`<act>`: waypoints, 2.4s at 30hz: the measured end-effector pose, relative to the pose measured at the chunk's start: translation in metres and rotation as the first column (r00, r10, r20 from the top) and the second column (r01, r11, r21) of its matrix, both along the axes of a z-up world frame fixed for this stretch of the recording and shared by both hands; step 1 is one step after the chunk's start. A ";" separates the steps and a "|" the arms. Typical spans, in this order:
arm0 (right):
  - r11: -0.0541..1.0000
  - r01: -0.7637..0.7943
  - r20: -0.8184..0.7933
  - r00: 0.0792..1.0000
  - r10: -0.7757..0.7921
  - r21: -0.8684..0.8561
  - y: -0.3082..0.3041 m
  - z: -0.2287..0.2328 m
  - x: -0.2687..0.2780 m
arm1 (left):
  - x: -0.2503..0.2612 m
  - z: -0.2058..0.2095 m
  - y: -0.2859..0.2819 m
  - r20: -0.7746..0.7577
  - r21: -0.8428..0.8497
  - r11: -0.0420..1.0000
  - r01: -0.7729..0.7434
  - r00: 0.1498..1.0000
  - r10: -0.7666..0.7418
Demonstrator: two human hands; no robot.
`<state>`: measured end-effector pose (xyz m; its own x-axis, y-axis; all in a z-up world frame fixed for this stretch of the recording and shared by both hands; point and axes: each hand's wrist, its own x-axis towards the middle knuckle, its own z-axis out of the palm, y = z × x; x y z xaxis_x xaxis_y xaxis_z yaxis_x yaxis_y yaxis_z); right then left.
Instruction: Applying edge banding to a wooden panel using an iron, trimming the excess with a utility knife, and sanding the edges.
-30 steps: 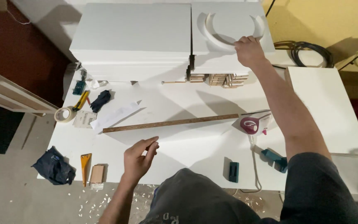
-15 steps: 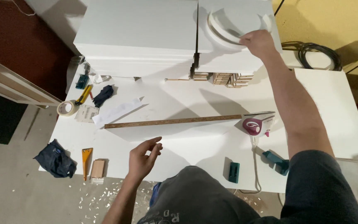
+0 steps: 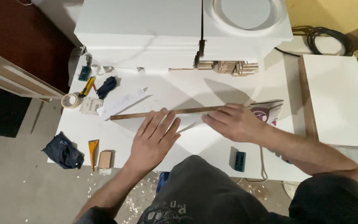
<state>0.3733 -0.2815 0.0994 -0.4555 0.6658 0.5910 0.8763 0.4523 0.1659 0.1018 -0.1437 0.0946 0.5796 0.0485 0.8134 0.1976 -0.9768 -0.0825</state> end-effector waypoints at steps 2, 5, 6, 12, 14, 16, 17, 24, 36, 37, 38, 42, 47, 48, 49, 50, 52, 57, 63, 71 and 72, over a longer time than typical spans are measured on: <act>1.000 -0.005 0.011 1.000 0.005 0.025 -0.009 0.007 -0.017 | -0.007 -0.025 0.015 -0.187 -0.031 0.999 0.009 0.982 -0.015; 0.985 0.104 -0.017 0.994 -0.107 -0.139 -0.021 -0.004 -0.010 | -0.029 -0.026 0.030 -0.346 -0.088 0.995 -0.045 0.938 0.012; 0.983 0.108 -0.023 0.993 -0.113 -0.146 -0.030 -0.009 -0.001 | -0.039 -0.014 0.033 -0.353 -0.094 0.995 -0.041 0.936 0.005; 0.876 0.274 -0.198 0.906 -0.373 -0.397 -0.090 -0.040 0.041 | -0.083 -0.007 0.046 -0.511 -0.229 0.961 -0.153 0.860 0.015; 0.851 0.242 -0.399 0.801 -0.446 -0.465 -0.103 -0.064 0.047 | -0.086 -0.024 0.049 -0.583 -0.411 0.885 -0.217 0.809 -0.072; 0.754 0.279 -0.428 0.684 -0.591 -0.595 -0.105 -0.068 0.051 | -0.081 -0.019 0.057 -0.670 -0.506 0.802 -0.317 0.730 -0.134; 0.646 0.279 -0.430 0.554 -0.713 -0.711 -0.106 -0.069 0.053 | -0.079 -0.016 0.060 -0.738 -0.567 0.701 -0.433 0.645 -0.199; 0.561 0.328 -0.516 0.219 -0.828 -0.760 -0.068 -0.027 0.083 | -0.071 0.017 0.127 -0.733 -0.649 0.487 -0.585 0.653 -0.193; 0.627 0.042 -0.627 -0.119 -0.770 -0.778 -0.047 -0.056 0.097 | -0.085 -0.031 0.180 -0.575 -0.810 0.195 -0.554 0.814 -0.077; 0.626 0.036 -0.623 -0.155 -0.766 -0.779 -0.047 -0.066 0.103 | -0.085 -0.036 0.183 -0.575 -0.809 0.196 -0.555 0.815 -0.067; 0.626 0.029 -0.619 -0.191 -0.762 -0.780 -0.047 -0.077 0.108 | -0.086 -0.041 0.185 -0.576 -0.807 0.197 -0.556 0.816 -0.055; 0.657 -0.017 -0.641 -0.199 -0.741 -0.754 -0.048 -0.086 0.116 | -0.084 -0.024 0.172 -0.532 -0.841 0.143 -0.521 0.845 -0.050; 0.662 -0.068 -0.635 -0.228 -0.738 -0.746 -0.048 -0.102 0.128 | -0.085 -0.028 0.176 -0.504 -0.860 0.137 -0.492 0.861 -0.075; 0.665 -0.070 -0.638 -0.223 -0.737 -0.743 -0.047 -0.103 0.129 | -0.085 -0.030 0.179 -0.503 -0.860 0.138 -0.491 0.862 -0.068; 0.663 -0.085 -0.631 -0.239 -0.738 -0.744 -0.047 -0.105 0.131 | -0.086 -0.032 0.182 -0.501 -0.863 0.127 -0.490 0.862 -0.078; 0.657 -0.100 -0.619 -0.256 -0.742 -0.747 -0.048 -0.106 0.132 | -0.086 -0.035 0.183 -0.500 -0.865 0.112 -0.490 0.861 -0.091; 0.669 -0.105 -0.628 -0.263 -0.732 -0.736 -0.049 -0.107 0.132 | -0.086 -0.029 0.180 -0.473 -0.881 0.063 -0.468 0.876 -0.095; 0.683 -0.100 -0.640 -0.272 -0.718 -0.724 -0.048 -0.103 0.127 | -0.088 -0.022 0.179 -0.441 -0.896 -0.006 -0.444 0.892 -0.103; 0.691 -0.151 -0.643 -0.271 -0.716 -0.706 -0.054 -0.119 0.142 | -0.088 -0.032 0.182 -0.328 -0.935 -0.101 -0.339 0.938 -0.111; 0.718 -0.185 -0.649 -0.320 -0.690 -0.671 -0.053 -0.123 0.146 | -0.090 -0.045 0.191 -0.339 -0.936 -0.059 -0.346 0.936 -0.098; 0.717 -0.185 -0.648 -0.322 -0.691 -0.672 -0.053 -0.123 0.145 | -0.091 -0.047 0.191 -0.340 -0.936 -0.061 -0.347 0.935 -0.098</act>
<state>0.5181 -0.3343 -0.0231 0.5717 0.7352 -0.3642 -0.2116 -0.2968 -0.9312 0.0113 0.0476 0.0480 0.5834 0.7480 -0.3166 0.5178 -0.0421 0.8545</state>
